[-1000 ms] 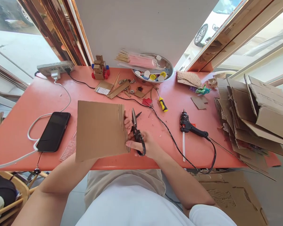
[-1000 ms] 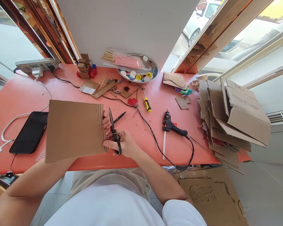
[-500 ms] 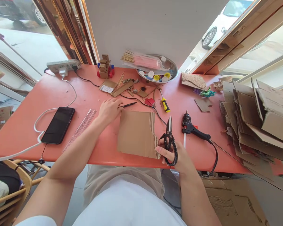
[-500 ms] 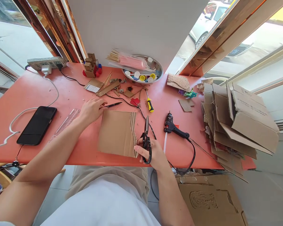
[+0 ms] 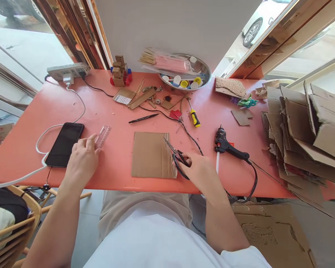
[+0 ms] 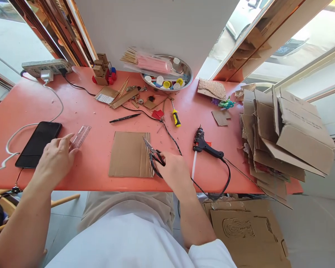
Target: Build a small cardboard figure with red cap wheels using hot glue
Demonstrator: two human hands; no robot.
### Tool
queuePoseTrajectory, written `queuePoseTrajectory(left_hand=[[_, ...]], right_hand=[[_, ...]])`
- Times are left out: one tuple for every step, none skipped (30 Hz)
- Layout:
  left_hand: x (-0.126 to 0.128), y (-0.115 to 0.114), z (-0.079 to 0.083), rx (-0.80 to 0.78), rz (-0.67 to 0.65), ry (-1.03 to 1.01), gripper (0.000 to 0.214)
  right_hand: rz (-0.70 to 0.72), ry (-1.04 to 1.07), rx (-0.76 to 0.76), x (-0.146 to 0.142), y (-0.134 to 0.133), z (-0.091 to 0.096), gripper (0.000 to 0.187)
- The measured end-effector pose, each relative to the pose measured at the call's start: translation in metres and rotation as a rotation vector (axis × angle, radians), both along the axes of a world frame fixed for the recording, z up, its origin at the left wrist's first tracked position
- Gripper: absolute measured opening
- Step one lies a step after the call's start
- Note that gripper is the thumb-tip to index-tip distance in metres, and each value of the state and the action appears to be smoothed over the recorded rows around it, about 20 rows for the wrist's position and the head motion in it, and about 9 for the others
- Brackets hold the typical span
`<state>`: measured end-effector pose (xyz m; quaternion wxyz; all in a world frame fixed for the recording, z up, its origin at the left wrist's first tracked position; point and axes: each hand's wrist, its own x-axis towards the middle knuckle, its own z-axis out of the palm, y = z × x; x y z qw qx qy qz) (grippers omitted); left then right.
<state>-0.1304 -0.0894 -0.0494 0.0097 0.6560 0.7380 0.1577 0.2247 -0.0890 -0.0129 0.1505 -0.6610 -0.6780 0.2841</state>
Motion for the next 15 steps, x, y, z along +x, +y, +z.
queuePoseTrajectory(left_hand=[[-0.002, 0.000, -0.001, 0.003, 0.023, -0.033, 0.042], [-0.004, 0.002, -0.001, -0.008, 0.046, -0.068, 0.043], [-0.007, 0.003, 0.000, -0.030, 0.065, -0.101, 0.043], [-0.010, 0.004, 0.001, -0.055, 0.079, -0.135, 0.042], [-0.012, 0.005, 0.003, -0.077, 0.088, -0.167, 0.039], [-0.014, 0.006, 0.004, -0.096, 0.092, -0.192, 0.035], [-0.016, 0.006, 0.005, -0.109, 0.098, -0.211, 0.030], [-0.017, 0.006, 0.005, -0.114, 0.106, -0.221, 0.026], [-0.016, 0.004, 0.005, -0.107, 0.119, -0.219, 0.024], [-0.015, 0.003, 0.005, -0.090, 0.134, -0.205, 0.024], [-0.012, 0.000, 0.004, -0.066, 0.150, -0.182, 0.025], [-0.008, -0.003, 0.003, -0.035, 0.164, -0.152, 0.026], [-0.004, -0.007, 0.001, -0.005, 0.171, -0.117, 0.026], [0.001, -0.012, -0.001, 0.026, 0.170, -0.081, 0.028], [0.007, -0.017, -0.003, 0.059, 0.150, -0.048, 0.030]], right_hand=[[-0.017, -0.040, 0.054, 0.002, 0.001, -0.002, 0.017], [-0.037, -0.081, 0.106, 0.005, 0.003, -0.005, 0.015], [-0.054, -0.119, 0.146, 0.007, 0.004, -0.008, 0.013], [-0.069, -0.155, 0.175, 0.010, 0.004, -0.011, 0.012], [-0.083, -0.188, 0.192, 0.013, 0.004, -0.013, 0.011], [-0.096, -0.219, 0.201, 0.015, 0.004, -0.015, 0.010], [-0.105, -0.248, 0.206, 0.017, 0.004, -0.016, 0.010], [-0.112, -0.277, 0.210, 0.018, 0.003, -0.016, 0.009], [-0.115, -0.305, 0.214, 0.019, 0.002, -0.015, 0.009], [-0.118, -0.332, 0.218, 0.019, 0.002, -0.014, 0.008], [-0.119, -0.353, 0.219, 0.018, 0.001, -0.013, 0.008], [-0.118, -0.368, 0.218, 0.017, 0.000, -0.012, 0.007], [-0.112, -0.372, 0.216, 0.016, -0.002, -0.011, 0.007], [-0.103, -0.365, 0.219, 0.015, -0.003, -0.011, 0.007], [-0.091, -0.349, 0.231, 0.014, -0.004, -0.011, 0.008]])
